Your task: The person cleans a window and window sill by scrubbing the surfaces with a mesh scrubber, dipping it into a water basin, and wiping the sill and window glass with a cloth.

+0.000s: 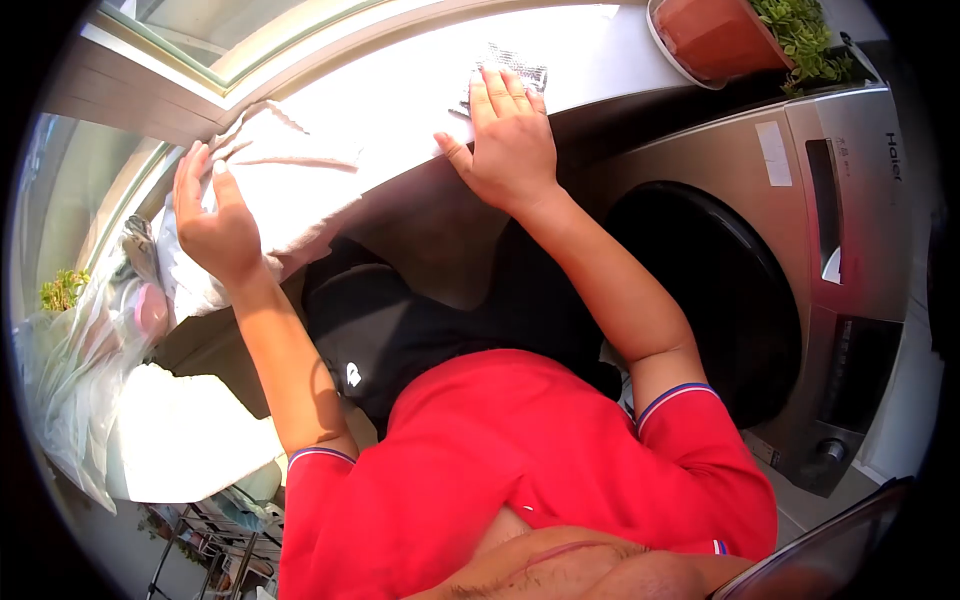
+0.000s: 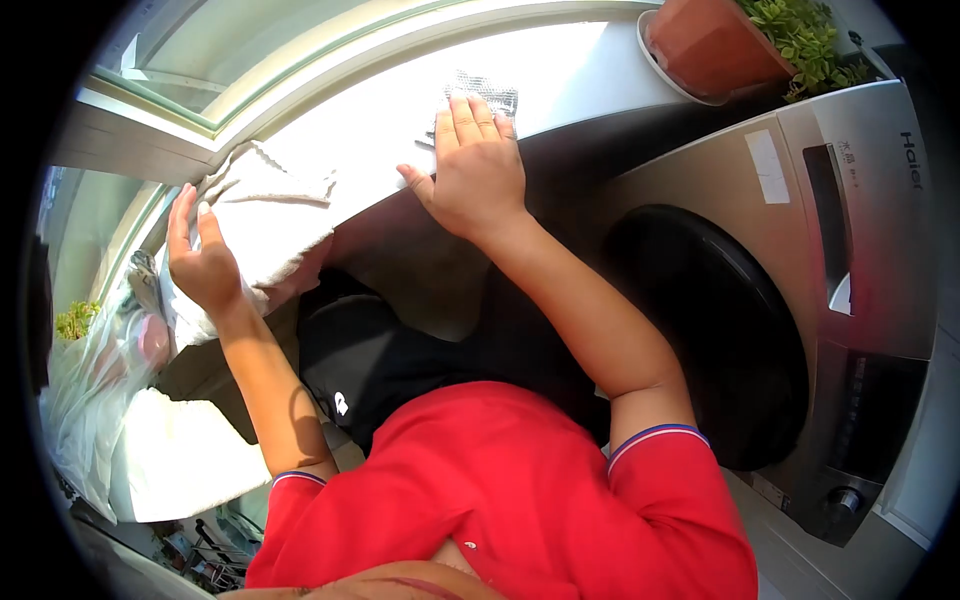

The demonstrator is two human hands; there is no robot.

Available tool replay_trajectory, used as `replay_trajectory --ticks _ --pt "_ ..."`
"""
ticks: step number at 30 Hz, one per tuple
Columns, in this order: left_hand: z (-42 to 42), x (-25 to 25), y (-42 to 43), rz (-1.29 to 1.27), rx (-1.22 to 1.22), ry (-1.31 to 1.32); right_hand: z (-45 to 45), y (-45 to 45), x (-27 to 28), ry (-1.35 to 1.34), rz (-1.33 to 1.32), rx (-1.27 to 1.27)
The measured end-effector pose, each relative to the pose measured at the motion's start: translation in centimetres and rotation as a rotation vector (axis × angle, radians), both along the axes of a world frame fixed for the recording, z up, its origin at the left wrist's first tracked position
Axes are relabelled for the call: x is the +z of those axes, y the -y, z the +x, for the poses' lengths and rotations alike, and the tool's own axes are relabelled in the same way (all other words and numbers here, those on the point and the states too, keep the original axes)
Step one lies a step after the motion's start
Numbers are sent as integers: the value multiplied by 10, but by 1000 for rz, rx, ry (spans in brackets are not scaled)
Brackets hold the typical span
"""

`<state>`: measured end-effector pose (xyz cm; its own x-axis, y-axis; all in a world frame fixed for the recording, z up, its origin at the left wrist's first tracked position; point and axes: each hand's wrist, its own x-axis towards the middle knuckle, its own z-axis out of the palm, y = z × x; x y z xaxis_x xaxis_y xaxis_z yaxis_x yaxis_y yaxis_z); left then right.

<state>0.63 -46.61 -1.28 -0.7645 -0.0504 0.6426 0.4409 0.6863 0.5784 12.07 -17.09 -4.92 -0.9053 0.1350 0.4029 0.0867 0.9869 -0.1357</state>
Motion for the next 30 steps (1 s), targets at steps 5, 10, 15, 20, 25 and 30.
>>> replay_trajectory --ticks 5,10,15,20,25,30 --pt "51 44 -160 -111 -809 -21 2 -7 2 -3 -20 44" --pt "37 -5 -226 -548 -949 -68 8 -15 -20 1 34 32" --pt "43 -10 -238 -666 -1109 41 22 -20 -4 1 -116 105" --pt "30 -13 -287 -623 -1185 136 14 -68 12 -1 -157 89" --pt "-14 -9 -355 -623 -1189 219 2 -138 21 81 -139 -24" --pt "-22 -9 -318 -642 -1109 241 -22 -101 46 139 -266 23"
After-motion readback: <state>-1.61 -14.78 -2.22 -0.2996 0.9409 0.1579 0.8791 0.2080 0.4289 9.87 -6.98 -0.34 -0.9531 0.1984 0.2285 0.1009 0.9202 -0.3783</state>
